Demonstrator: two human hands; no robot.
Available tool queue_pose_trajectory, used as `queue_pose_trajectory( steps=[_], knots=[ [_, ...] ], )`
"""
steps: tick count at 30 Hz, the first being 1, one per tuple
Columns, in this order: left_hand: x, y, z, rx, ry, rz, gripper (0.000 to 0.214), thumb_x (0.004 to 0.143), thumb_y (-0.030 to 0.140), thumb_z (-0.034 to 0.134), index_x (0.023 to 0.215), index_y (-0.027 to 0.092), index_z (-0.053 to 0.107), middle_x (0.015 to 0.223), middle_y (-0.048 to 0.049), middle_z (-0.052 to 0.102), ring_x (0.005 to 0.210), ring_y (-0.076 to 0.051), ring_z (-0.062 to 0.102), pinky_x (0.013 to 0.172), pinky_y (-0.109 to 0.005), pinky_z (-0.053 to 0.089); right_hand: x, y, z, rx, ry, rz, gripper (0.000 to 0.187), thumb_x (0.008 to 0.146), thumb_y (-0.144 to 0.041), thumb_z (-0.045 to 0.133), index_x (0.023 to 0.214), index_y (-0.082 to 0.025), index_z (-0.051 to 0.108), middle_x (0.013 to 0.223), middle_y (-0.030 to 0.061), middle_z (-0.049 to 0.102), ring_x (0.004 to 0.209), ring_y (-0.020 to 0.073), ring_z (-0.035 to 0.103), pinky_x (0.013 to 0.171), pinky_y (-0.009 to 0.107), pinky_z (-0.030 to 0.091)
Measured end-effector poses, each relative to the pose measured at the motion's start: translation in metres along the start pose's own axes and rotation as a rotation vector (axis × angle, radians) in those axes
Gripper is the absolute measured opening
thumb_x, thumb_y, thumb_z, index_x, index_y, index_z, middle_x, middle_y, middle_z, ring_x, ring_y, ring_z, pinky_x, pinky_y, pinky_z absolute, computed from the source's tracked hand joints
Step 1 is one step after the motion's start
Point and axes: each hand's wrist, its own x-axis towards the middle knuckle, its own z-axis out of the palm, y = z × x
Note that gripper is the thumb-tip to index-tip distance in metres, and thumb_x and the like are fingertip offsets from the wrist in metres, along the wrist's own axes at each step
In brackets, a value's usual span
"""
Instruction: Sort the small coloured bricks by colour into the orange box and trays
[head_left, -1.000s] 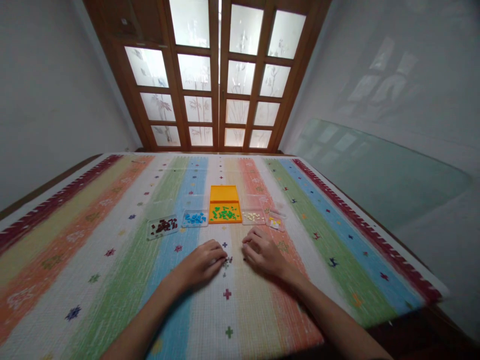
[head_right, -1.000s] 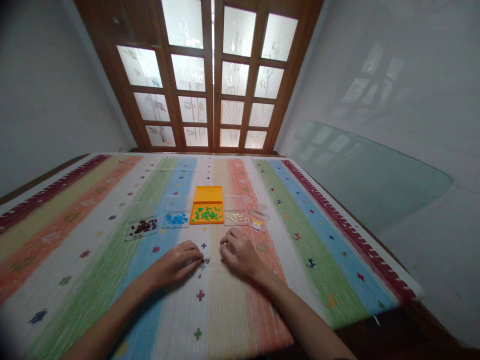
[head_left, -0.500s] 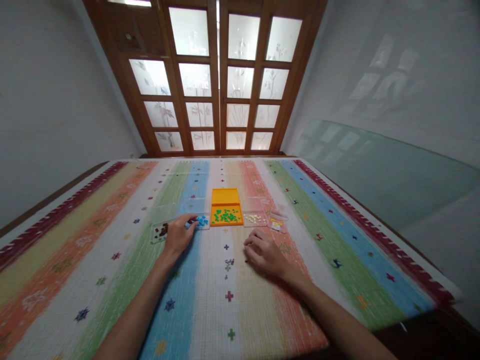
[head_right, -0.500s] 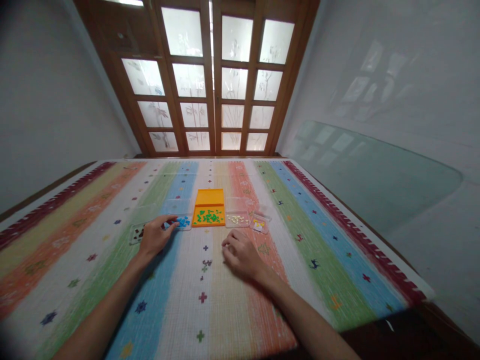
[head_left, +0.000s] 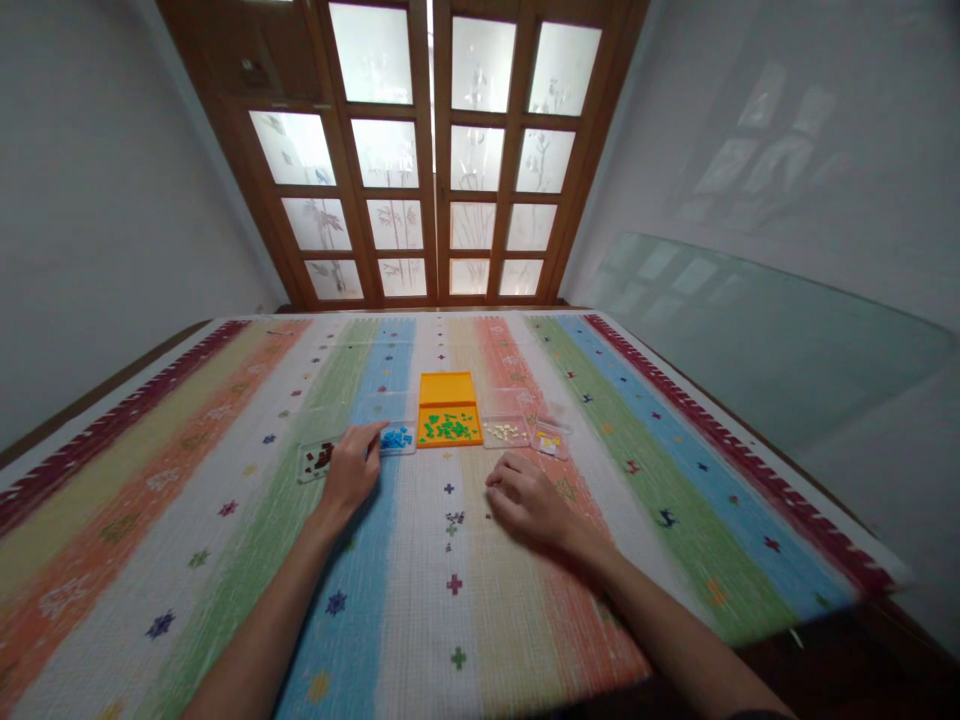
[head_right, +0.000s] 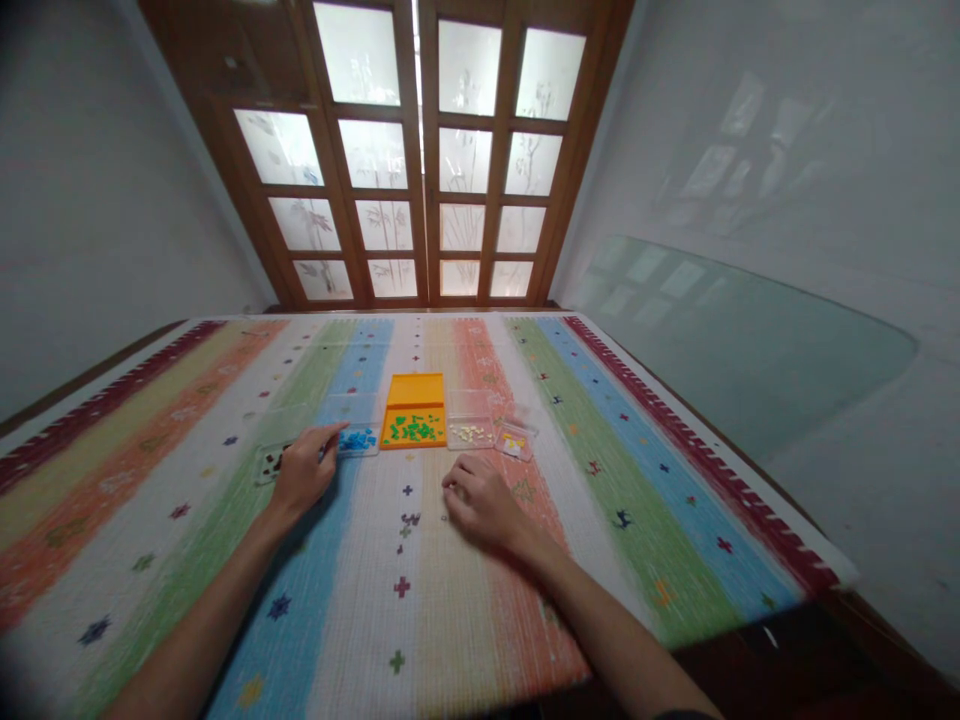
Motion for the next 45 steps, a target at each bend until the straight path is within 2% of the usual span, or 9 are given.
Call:
queue_pose_trajectory(
  steps=[3,5,9,12,17,21,25,32,45],
  knots=[
    [-0.009,0.019,-0.005,-0.121,-0.070,0.088,0.027,0.094,0.025,0.049,0.109,0.018,0.071,0.101,-0.0089,0.073,0.086,-0.020,0.066,0.087,-0.037,0.055,0.000,0.003,-0.007,0.050,-0.126,0.005,0.011,0.085,-0.014,0.057,0.084,-0.017,0.068,0.082,0.0043,0.062,0.075,0.0166,0.057,0.071,0.030,0.044],
    [-0.019,0.034,-0.008,-0.233,-0.222,0.157,0.025,0.093,0.030,0.056,0.112,0.019,0.069,0.101,-0.0075,0.071,0.083,-0.018,0.065,0.085,-0.035,0.055,0.000,0.004,-0.013,0.097,-0.231,0.022,0.010,0.081,-0.014,0.061,0.085,-0.017,0.070,0.082,0.0030,0.062,0.072,0.0148,0.056,0.067,0.027,0.043],
    [-0.036,0.057,-0.008,-0.338,-0.604,0.254,0.055,0.078,0.049,0.080,0.123,0.021,0.066,0.108,-0.0078,0.065,0.096,-0.022,0.064,0.087,-0.036,0.053,0.000,0.002,-0.018,0.105,-0.341,0.047,0.011,0.076,-0.014,0.067,0.085,-0.017,0.073,0.084,0.0024,0.061,0.072,0.0139,0.057,0.067,0.026,0.043],
    [-0.042,0.062,-0.002,-0.340,-0.718,0.275,0.064,0.068,0.056,0.085,0.118,0.021,0.067,0.104,-0.0067,0.062,0.097,-0.024,0.062,0.086,-0.037,0.052,0.000,0.001,-0.017,0.090,-0.347,0.017,0.010,0.075,-0.010,0.067,0.081,-0.017,0.072,0.083,0.0024,0.060,0.075,0.0147,0.058,0.069,0.026,0.045],
    [-0.042,0.064,0.008,-0.328,-0.700,0.251,0.036,0.084,0.038,0.077,0.114,0.021,0.067,0.101,-0.0051,0.062,0.093,-0.020,0.060,0.083,-0.033,0.050,-0.001,0.000,-0.007,0.075,-0.324,-0.016,0.010,0.084,-0.011,0.064,0.083,-0.017,0.073,0.081,0.0025,0.062,0.072,0.0144,0.058,0.071,0.028,0.048],
    [-0.045,0.069,0.014,-0.317,-0.671,0.260,0.022,0.090,0.025,0.069,0.112,0.022,0.067,0.098,-0.0036,0.061,0.092,-0.019,0.060,0.084,-0.032,0.050,-0.003,-0.003,0.001,0.064,-0.303,-0.103,0.020,0.086,-0.010,0.059,0.094,-0.018,0.076,0.089,0.0056,0.066,0.082,0.0172,0.062,0.079,0.031,0.050],
    [-0.048,0.076,0.020,-0.279,-0.614,0.262,0.018,0.094,0.023,0.063,0.111,0.021,0.067,0.096,-0.0040,0.060,0.091,-0.019,0.060,0.084,-0.031,0.050,-0.003,-0.002,0.000,0.050,-0.284,-0.146,0.033,0.077,-0.001,0.053,0.095,-0.017,0.076,0.091,0.0064,0.065,0.085,0.0182,0.062,0.080,0.031,0.050],
    [-0.051,0.085,0.027,-0.184,-0.596,0.284,0.017,0.095,0.035,0.064,0.102,0.020,0.068,0.095,-0.0042,0.057,0.086,-0.018,0.059,0.079,-0.031,0.051,-0.001,0.009,-0.005,-0.008,-0.120,-0.113,0.028,0.074,0.000,0.052,0.084,-0.016,0.073,0.085,0.0058,0.062,0.081,0.0179,0.060,0.074,0.030,0.049],
    [-0.057,0.100,0.029,-0.049,-0.569,0.397,0.025,0.098,0.008,0.040,0.096,0.019,0.062,0.093,-0.0053,0.059,0.084,-0.018,0.056,0.076,-0.029,0.051,-0.001,0.012,-0.005,-0.037,-0.120,-0.129,0.026,0.075,-0.002,0.052,0.081,-0.018,0.070,0.081,0.0043,0.062,0.079,0.0180,0.059,0.073,0.030,0.048]
  ],
)
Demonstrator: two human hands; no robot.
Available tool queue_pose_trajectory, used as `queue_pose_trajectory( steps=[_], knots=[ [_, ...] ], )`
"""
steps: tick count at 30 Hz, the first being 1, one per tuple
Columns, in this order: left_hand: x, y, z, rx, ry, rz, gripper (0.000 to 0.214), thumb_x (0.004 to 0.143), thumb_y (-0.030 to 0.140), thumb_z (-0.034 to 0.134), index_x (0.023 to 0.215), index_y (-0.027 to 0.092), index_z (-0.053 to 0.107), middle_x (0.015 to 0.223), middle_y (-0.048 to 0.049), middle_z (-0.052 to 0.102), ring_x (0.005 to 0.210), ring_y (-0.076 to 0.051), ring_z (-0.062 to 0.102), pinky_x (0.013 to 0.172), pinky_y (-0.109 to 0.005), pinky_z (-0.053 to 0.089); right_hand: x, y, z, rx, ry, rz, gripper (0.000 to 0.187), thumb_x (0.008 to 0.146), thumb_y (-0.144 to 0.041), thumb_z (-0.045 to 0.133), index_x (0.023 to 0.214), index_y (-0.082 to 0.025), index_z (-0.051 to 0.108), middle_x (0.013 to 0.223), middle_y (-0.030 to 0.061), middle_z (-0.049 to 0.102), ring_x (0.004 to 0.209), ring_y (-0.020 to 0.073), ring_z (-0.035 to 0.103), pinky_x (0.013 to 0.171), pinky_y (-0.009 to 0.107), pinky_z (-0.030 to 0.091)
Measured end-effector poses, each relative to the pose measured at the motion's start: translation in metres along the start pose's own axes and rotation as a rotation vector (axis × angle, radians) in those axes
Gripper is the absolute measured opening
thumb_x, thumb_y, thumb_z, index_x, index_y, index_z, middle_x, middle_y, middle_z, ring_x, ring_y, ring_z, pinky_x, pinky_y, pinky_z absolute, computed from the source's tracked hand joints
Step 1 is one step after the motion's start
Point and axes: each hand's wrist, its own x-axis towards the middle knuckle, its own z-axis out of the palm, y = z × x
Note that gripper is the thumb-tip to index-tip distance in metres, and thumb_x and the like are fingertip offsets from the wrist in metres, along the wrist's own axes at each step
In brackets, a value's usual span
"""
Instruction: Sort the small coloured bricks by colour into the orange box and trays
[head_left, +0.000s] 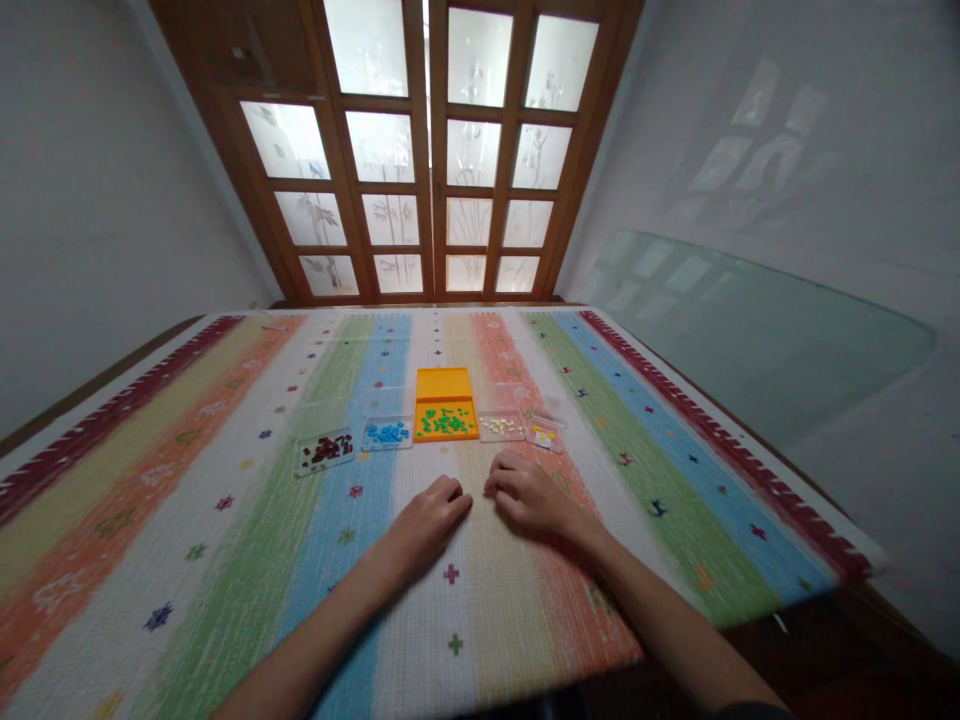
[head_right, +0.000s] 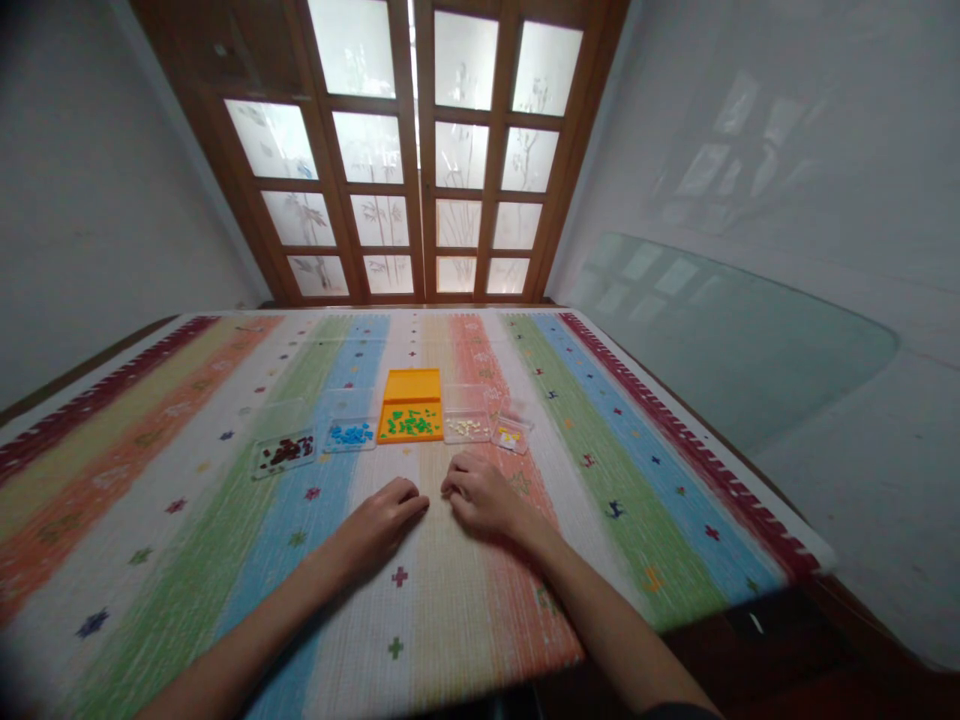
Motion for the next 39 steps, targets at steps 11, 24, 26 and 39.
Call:
queue_pose_trajectory(
  steps=[11,24,26,39],
  knots=[
    [0.005,0.008,0.007,0.226,-0.025,0.064,0.023,0.095,0.003,0.041,0.096,0.016,0.060,0.091,-0.0088,0.061,0.087,-0.022,0.054,0.078,-0.035,0.051,-0.001,0.001,0.002,-0.027,0.019,-0.012,0.025,0.075,-0.002,0.051,0.080,-0.017,0.070,0.081,0.0052,0.061,0.077,0.0182,0.058,0.071,0.030,0.046],
    [0.003,0.004,0.003,0.152,0.015,0.014,0.020,0.096,0.005,0.044,0.092,0.016,0.061,0.093,-0.0075,0.062,0.087,-0.020,0.058,0.078,-0.032,0.053,-0.001,0.003,0.001,-0.060,0.016,-0.008,0.025,0.075,-0.002,0.052,0.080,-0.018,0.070,0.082,0.0051,0.061,0.078,0.0184,0.058,0.072,0.031,0.047],
    [0.001,0.000,0.001,0.059,0.061,-0.044,0.021,0.097,0.007,0.044,0.089,0.017,0.061,0.093,-0.0073,0.064,0.086,-0.019,0.060,0.077,-0.030,0.053,-0.001,0.003,0.000,-0.062,0.011,-0.009,0.025,0.075,-0.002,0.052,0.080,-0.018,0.071,0.083,0.0052,0.061,0.078,0.0183,0.058,0.072,0.031,0.047],
    [-0.012,-0.055,-0.057,-0.480,0.402,-0.442,0.018,0.081,0.031,0.065,0.087,0.019,0.077,0.088,-0.0068,0.078,0.078,-0.020,0.073,0.080,-0.036,0.061,-0.003,0.004,0.000,-0.054,-0.013,0.005,0.025,0.075,-0.003,0.051,0.081,-0.017,0.071,0.084,0.0053,0.060,0.078,0.0172,0.057,0.073,0.030,0.046]
  ],
)
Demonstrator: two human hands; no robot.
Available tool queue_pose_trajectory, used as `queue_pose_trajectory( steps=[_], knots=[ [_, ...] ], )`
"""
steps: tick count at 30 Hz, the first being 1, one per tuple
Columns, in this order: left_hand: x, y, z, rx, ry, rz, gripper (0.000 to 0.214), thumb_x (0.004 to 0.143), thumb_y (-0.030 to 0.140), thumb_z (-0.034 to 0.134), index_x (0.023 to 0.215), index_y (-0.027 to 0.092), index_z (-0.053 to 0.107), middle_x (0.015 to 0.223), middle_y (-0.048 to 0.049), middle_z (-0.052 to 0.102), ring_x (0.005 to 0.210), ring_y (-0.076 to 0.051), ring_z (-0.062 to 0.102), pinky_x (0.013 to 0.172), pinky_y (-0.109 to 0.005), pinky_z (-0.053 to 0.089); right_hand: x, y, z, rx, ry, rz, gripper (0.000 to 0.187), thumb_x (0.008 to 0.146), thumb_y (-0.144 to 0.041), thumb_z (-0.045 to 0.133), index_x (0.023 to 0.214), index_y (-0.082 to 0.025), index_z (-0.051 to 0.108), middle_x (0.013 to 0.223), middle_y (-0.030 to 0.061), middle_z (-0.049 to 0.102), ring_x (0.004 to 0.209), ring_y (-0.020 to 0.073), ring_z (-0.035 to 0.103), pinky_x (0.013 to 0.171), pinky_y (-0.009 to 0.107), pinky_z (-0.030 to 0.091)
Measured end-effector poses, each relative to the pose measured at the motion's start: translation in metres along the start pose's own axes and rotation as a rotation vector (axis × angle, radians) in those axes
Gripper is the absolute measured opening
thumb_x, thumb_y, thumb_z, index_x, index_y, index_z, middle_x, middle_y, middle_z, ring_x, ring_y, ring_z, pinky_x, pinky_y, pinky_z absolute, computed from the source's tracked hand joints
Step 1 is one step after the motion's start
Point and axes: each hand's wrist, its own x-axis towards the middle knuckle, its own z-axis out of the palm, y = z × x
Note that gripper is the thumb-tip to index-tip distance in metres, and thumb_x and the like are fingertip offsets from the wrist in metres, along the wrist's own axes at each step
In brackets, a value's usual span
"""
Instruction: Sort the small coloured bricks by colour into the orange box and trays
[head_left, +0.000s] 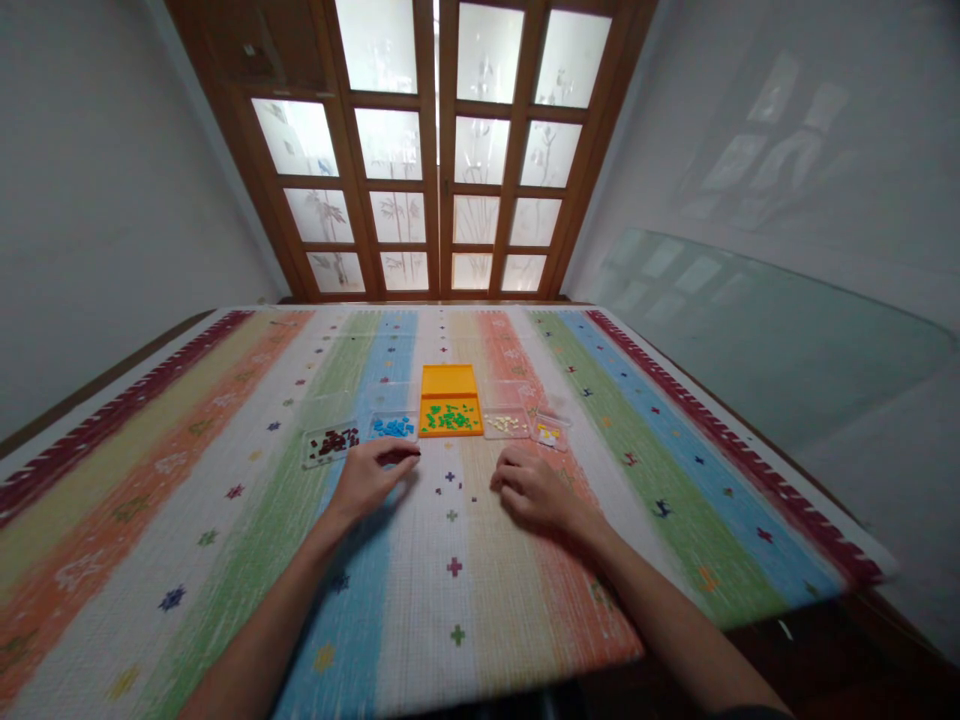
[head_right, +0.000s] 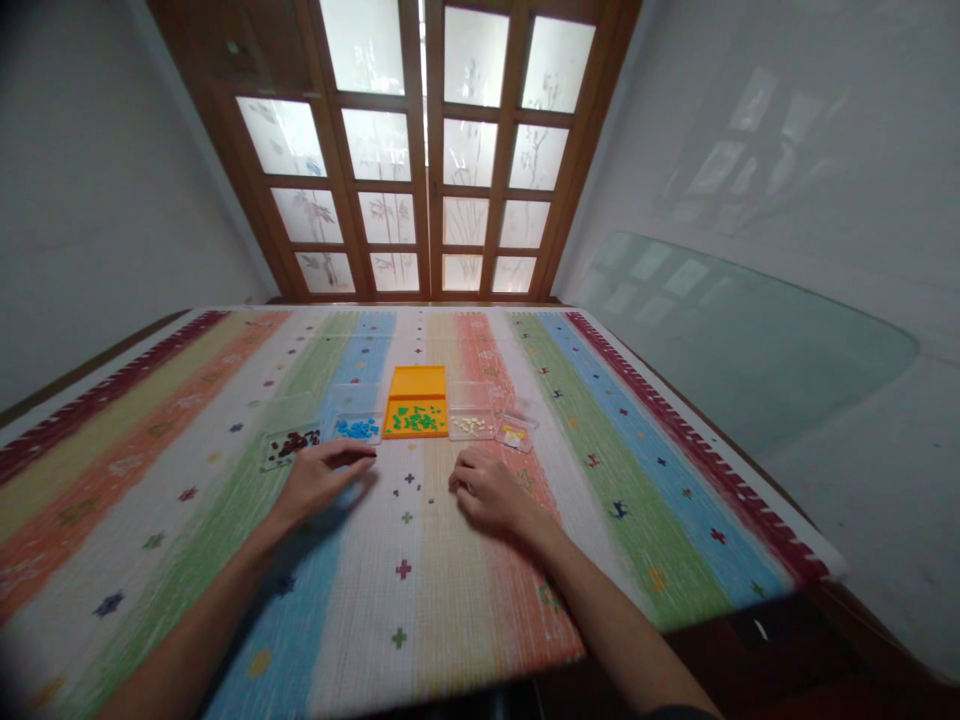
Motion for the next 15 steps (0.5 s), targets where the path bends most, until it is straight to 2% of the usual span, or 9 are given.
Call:
queue_pose_trajectory(
  steps=[4,9,11,15],
  knots=[
    [0.007,-0.008,-0.044,-0.046,0.182,-0.205,0.033,0.071,0.045,0.073,0.087,0.016,0.077,0.087,-0.0088,0.079,0.077,-0.024,0.074,0.078,-0.037,0.062,0.000,0.001,0.001,-0.004,-0.009,-0.018,0.025,0.073,-0.003,0.051,0.080,-0.017,0.070,0.084,0.0052,0.060,0.078,0.0170,0.057,0.072,0.029,0.045],
    [0.010,-0.031,-0.080,0.087,0.431,-0.256,0.034,0.069,0.043,0.071,0.090,0.017,0.076,0.087,-0.0071,0.079,0.078,-0.023,0.074,0.082,-0.036,0.060,-0.001,0.000,0.001,0.001,-0.017,-0.010,0.024,0.076,-0.003,0.050,0.080,-0.017,0.069,0.083,0.0054,0.060,0.077,0.0170,0.057,0.072,0.029,0.045],
    [0.011,-0.040,-0.086,0.146,0.462,-0.265,0.030,0.069,0.040,0.069,0.088,0.017,0.076,0.088,-0.0070,0.079,0.081,-0.024,0.074,0.085,-0.036,0.060,-0.001,0.000,0.001,0.009,-0.022,-0.009,0.024,0.077,-0.003,0.050,0.081,-0.017,0.069,0.084,0.0056,0.060,0.077,0.0170,0.057,0.073,0.029,0.045],
    [0.013,-0.051,-0.089,0.221,0.393,-0.286,0.026,0.068,0.037,0.066,0.083,0.018,0.074,0.087,-0.0076,0.079,0.082,-0.025,0.075,0.086,-0.036,0.059,-0.001,0.001,0.000,0.005,-0.028,-0.007,0.024,0.077,-0.003,0.050,0.081,-0.017,0.069,0.085,0.0057,0.061,0.078,0.0171,0.058,0.073,0.030,0.046]
  ],
)
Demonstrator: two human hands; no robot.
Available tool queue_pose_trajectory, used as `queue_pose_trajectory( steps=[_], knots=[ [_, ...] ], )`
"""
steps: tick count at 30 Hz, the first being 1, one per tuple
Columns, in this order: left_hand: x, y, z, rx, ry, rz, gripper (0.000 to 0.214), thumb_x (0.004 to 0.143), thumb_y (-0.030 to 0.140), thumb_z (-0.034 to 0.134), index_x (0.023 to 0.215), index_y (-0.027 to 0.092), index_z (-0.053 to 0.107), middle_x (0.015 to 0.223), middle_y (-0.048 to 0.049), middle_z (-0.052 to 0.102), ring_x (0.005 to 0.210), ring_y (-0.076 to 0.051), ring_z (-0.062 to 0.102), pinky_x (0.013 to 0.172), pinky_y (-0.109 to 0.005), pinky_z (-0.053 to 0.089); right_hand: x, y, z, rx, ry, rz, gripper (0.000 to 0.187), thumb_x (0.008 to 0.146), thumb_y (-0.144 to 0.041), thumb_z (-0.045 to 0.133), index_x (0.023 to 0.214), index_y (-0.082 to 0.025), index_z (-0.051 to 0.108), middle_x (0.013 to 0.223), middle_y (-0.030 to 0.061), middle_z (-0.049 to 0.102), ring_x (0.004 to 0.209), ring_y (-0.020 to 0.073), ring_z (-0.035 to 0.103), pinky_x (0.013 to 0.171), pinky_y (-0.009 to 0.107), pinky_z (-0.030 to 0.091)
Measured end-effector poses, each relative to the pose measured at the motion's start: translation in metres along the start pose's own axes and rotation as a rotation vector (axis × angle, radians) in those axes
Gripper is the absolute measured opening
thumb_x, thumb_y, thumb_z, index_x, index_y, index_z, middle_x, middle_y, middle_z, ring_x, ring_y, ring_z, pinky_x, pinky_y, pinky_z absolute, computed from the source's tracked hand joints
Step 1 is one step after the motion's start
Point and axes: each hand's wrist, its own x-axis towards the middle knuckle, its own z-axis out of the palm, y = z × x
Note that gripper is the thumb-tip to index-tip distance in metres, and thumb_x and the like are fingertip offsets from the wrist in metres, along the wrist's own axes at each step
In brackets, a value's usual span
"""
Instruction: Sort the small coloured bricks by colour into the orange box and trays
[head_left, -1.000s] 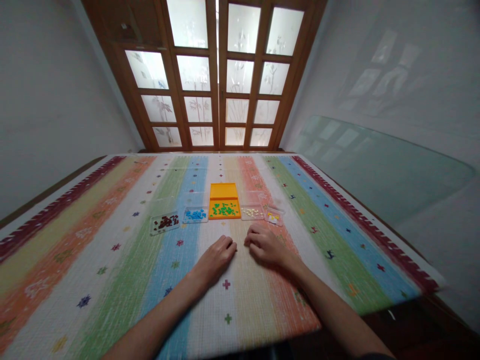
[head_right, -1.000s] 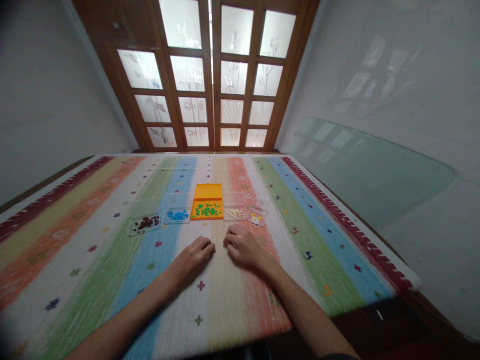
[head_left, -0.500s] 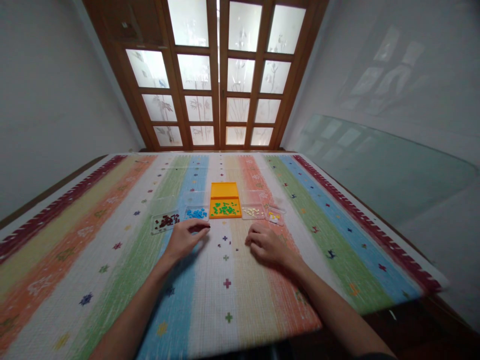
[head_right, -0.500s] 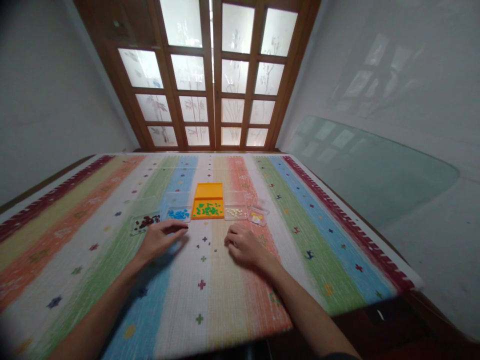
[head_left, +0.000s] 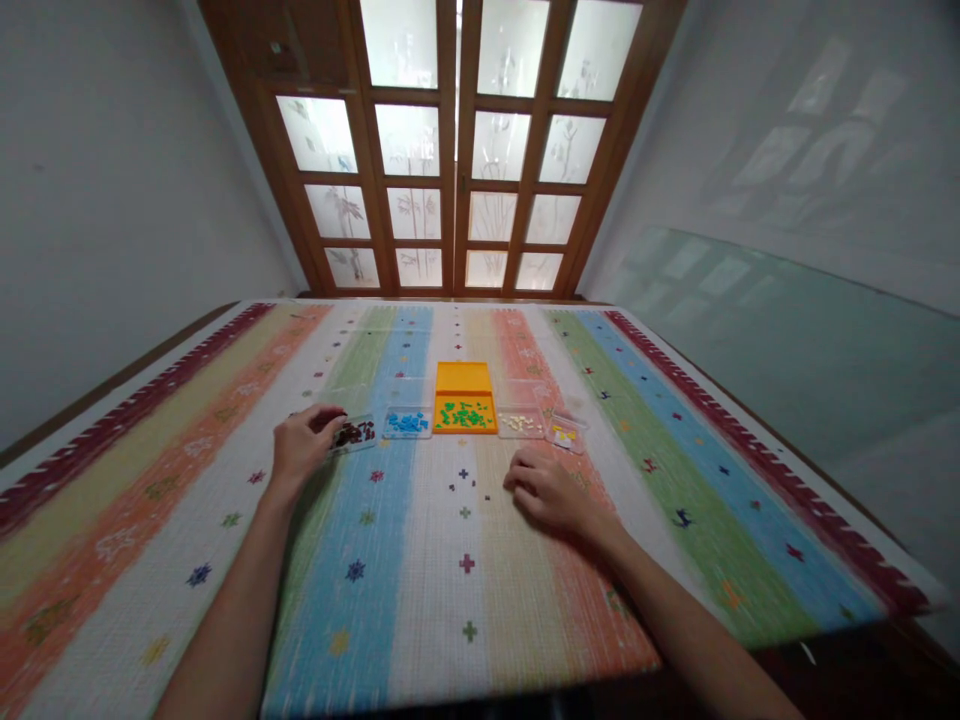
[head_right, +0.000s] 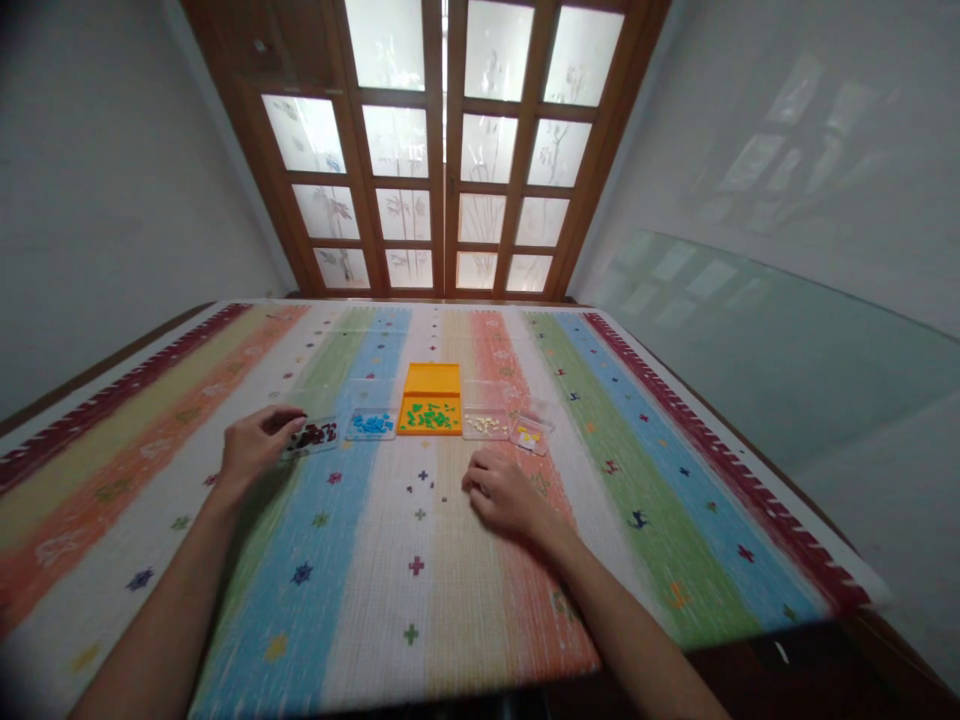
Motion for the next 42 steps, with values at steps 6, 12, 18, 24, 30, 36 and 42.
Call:
queue_pose_trajectory(
  steps=[6,12,18,24,30,36,42],
  knots=[
    [0.002,-0.008,0.006,0.108,-0.042,0.036,0.025,0.072,0.034,0.061,0.086,0.018,0.074,0.088,-0.0076,0.079,0.081,-0.025,0.075,0.084,-0.036,0.059,-0.001,0.004,0.001,-0.012,0.002,-0.009,0.024,0.077,-0.004,0.050,0.082,-0.017,0.069,0.084,0.0056,0.060,0.077,0.0169,0.057,0.072,0.029,0.045],
    [0.002,-0.015,0.007,0.129,-0.066,0.037,0.027,0.076,0.033,0.058,0.091,0.019,0.075,0.090,-0.0072,0.080,0.082,-0.025,0.076,0.085,-0.036,0.060,-0.001,0.001,0.001,-0.025,0.012,-0.021,0.024,0.076,-0.002,0.051,0.080,-0.017,0.069,0.083,0.0053,0.060,0.075,0.0167,0.057,0.071,0.029,0.045],
    [0.001,-0.011,0.003,0.168,-0.054,0.027,0.035,0.077,0.031,0.055,0.099,0.016,0.076,0.100,-0.0101,0.079,0.090,-0.026,0.076,0.091,-0.038,0.058,-0.001,0.002,0.001,-0.032,-0.008,-0.018,0.024,0.076,-0.003,0.051,0.082,-0.017,0.069,0.084,0.0058,0.061,0.077,0.0175,0.058,0.072,0.030,0.046],
    [-0.002,-0.006,-0.002,0.159,0.020,0.083,0.035,0.079,0.026,0.049,0.100,0.016,0.076,0.095,-0.0081,0.079,0.088,-0.024,0.076,0.088,-0.035,0.059,-0.001,0.002,0.001,-0.034,-0.002,-0.021,0.023,0.076,-0.002,0.052,0.081,-0.017,0.069,0.083,0.0059,0.061,0.077,0.0173,0.058,0.072,0.030,0.045],
    [-0.024,0.022,0.020,0.129,0.018,0.470,0.027,0.084,0.029,0.054,0.097,0.017,0.075,0.087,-0.0055,0.077,0.068,-0.018,0.069,0.075,-0.031,0.059,0.000,0.005,0.002,-0.040,0.007,-0.014,0.023,0.075,-0.002,0.051,0.081,-0.016,0.069,0.083,0.0058,0.061,0.077,0.0171,0.058,0.071,0.029,0.045],
    [-0.056,0.039,0.066,-0.007,-0.521,0.830,0.025,0.092,0.020,0.053,0.108,0.020,0.072,0.101,-0.0095,0.073,0.093,-0.019,0.068,0.083,-0.033,0.057,0.000,0.004,-0.001,-0.049,0.024,-0.011,0.024,0.076,-0.002,0.051,0.081,-0.017,0.069,0.083,0.0054,0.061,0.076,0.0169,0.057,0.071,0.029,0.045],
    [-0.069,0.040,0.089,0.022,-0.677,0.830,0.026,0.093,0.016,0.058,0.116,0.021,0.069,0.099,-0.0080,0.064,0.091,-0.019,0.062,0.081,-0.033,0.054,0.000,0.004,-0.002,-0.050,0.008,-0.002,0.024,0.077,-0.003,0.052,0.081,-0.018,0.069,0.082,0.0049,0.061,0.076,0.0169,0.057,0.071,0.029,0.044]
  ],
)
